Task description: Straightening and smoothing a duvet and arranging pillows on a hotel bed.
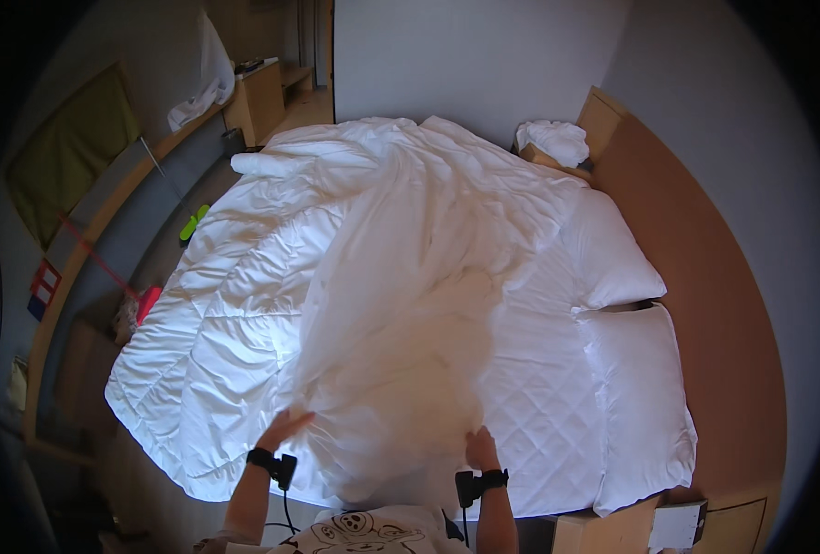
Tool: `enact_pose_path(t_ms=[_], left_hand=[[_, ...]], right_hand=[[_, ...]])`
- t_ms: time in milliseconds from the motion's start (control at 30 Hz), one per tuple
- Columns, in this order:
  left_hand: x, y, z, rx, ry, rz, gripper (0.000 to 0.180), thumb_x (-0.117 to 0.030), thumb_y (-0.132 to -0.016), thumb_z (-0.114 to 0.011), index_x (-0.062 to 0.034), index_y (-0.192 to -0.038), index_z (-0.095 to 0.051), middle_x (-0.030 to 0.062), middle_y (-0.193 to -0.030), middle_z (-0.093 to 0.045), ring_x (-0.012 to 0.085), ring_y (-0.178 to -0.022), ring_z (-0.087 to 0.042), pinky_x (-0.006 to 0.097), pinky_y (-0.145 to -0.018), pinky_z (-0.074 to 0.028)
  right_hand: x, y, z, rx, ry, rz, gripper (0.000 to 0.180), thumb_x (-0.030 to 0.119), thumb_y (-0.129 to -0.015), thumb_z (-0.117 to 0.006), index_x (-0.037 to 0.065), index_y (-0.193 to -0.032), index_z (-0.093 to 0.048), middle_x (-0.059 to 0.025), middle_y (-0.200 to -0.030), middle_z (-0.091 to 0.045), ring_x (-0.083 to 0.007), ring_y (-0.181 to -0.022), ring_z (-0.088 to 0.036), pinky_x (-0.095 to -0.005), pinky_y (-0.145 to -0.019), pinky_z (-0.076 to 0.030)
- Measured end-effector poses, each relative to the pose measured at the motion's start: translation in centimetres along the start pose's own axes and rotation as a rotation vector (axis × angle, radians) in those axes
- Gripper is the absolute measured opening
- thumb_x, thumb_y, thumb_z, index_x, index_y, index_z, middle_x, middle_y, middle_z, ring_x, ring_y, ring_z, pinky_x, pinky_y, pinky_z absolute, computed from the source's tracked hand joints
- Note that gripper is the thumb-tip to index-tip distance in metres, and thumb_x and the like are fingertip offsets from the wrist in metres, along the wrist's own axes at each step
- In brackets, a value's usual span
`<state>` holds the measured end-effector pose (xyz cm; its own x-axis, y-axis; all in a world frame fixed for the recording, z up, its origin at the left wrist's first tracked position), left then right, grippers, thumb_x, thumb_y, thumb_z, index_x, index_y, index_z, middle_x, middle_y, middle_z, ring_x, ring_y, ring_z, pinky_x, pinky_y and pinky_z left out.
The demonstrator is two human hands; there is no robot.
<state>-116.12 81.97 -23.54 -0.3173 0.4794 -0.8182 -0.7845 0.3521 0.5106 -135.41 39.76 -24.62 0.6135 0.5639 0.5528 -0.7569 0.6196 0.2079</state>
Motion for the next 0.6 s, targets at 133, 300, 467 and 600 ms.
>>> enact_pose_path(t_ms=[133,300,467,600], left_hand=[[-0.5,-2.8,2.0,-0.091,-0.563,-0.152,0.059,-0.044,-0.061,-0.07,-0.0043,-0.103,-0.059,0.02,-0.104,-0.059,0.03,-0.105,-0.052,0.041,-0.089,-0.038],[-8.8,1.7,16.1,-0.546,-0.128,-0.298,0.033,-0.022,-0.07,-0.068,0.0002,-0.094,-0.061,0.0138,-0.081,-0.065,0.0264,-0.075,-0.063,0.034,-0.069,-0.048],[-3.6,1.6,15.5,-0.932,-0.946,-0.255,0.013,-0.01,-0.072,-0.056,-0.0067,-0.083,-0.061,0.0123,-0.084,-0.06,0.0306,-0.076,-0.058,0.042,-0.072,-0.046],[-8.2,2.9,2.5,-0.494,-0.224,-0.485,0.009,-0.006,-0.075,-0.055,-0.0028,-0.082,-0.058,0.0113,-0.078,-0.061,0.0262,-0.069,-0.06,0.033,-0.062,-0.047]], right_hand=[[4.8,0.9,8.2,0.066,-0.361,0.088,0.031,0.016,-0.084,-0.046,-0.003,-0.109,-0.051,-0.0204,-0.1,-0.059,-0.0293,-0.088,-0.059,-0.037,-0.078,-0.045],[16.4,9.4,16.9,0.02,-0.794,0.235,0.029,0.01,-0.084,-0.047,-0.005,-0.109,-0.05,-0.0108,-0.095,-0.061,-0.0172,-0.08,-0.059,-0.0293,-0.071,-0.047],[-4.4,12.2,-2.8,0.252,-0.469,-0.019,0.042,0.011,-0.076,-0.053,-0.003,-0.115,-0.047,-0.0192,-0.108,-0.056,-0.0293,-0.104,-0.052,-0.0345,-0.089,-0.039],[-1.8,14.7,-3.9,0.252,0.113,-0.136,0.039,0.024,-0.079,-0.049,0.002,-0.111,-0.05,-0.0238,-0.096,-0.058,-0.0401,-0.094,-0.053,-0.0462,-0.082,-0.042]])
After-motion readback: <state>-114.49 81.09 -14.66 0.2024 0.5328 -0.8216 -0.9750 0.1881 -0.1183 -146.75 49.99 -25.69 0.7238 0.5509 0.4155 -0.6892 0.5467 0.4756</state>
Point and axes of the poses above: each hand's wrist, its own y-axis away from the middle knuckle, its own z-axis out of the back of the hand, x = y × z, the point moved 8 cm from there along -y, towards the middle knuckle
